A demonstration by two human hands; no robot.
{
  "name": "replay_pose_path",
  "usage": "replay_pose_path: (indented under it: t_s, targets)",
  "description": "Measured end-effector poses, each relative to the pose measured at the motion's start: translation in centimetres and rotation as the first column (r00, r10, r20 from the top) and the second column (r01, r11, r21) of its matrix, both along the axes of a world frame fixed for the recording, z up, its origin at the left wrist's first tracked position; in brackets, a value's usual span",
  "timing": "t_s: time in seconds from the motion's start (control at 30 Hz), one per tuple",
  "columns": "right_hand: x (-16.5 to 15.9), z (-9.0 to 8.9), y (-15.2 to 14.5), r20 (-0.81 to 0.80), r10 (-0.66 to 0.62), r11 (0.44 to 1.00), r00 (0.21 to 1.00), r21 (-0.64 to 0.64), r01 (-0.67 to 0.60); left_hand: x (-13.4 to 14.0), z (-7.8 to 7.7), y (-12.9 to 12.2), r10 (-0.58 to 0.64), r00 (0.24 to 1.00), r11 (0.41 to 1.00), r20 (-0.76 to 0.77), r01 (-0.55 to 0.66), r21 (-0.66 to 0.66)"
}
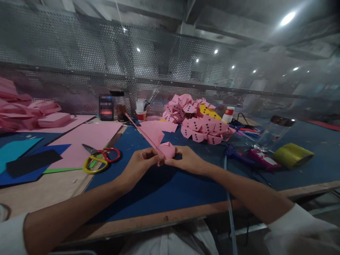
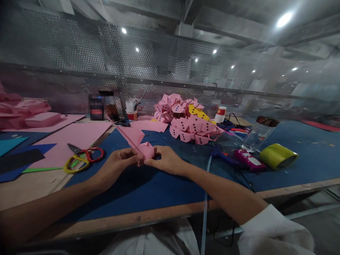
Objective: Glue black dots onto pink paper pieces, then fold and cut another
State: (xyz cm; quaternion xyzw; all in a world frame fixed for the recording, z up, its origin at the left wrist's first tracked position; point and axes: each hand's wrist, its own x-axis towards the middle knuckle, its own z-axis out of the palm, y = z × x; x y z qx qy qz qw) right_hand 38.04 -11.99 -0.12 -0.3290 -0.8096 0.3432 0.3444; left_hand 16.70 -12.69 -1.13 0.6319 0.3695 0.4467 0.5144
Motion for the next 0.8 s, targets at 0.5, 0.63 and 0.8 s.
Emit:
replay_pose_path:
  t_s: [0.5,0.63,0.8]
  targets:
    - [0.26,0.27,0.07,0.028,-0.046,0.999,0.999,-0.017,0.046,-0.10,-0.13,0.37,-0.003,1.000,1.000,0.028,0.003,0.005]
    - [0.30,0.16,0.15,0.042,-0.044,0.999,0.998,-0.023,0.045,-0.11,-0.11,0.41,0.006,1.000,1.000,0.023,-0.007,0.008]
    - [0.10,0.04,0.11,0.068,-0.031,0.999,0.997,-0.028,0.033,0.01,-0.02,0.27,0.018,1.000,1.000,0.000,-0.018,0.009]
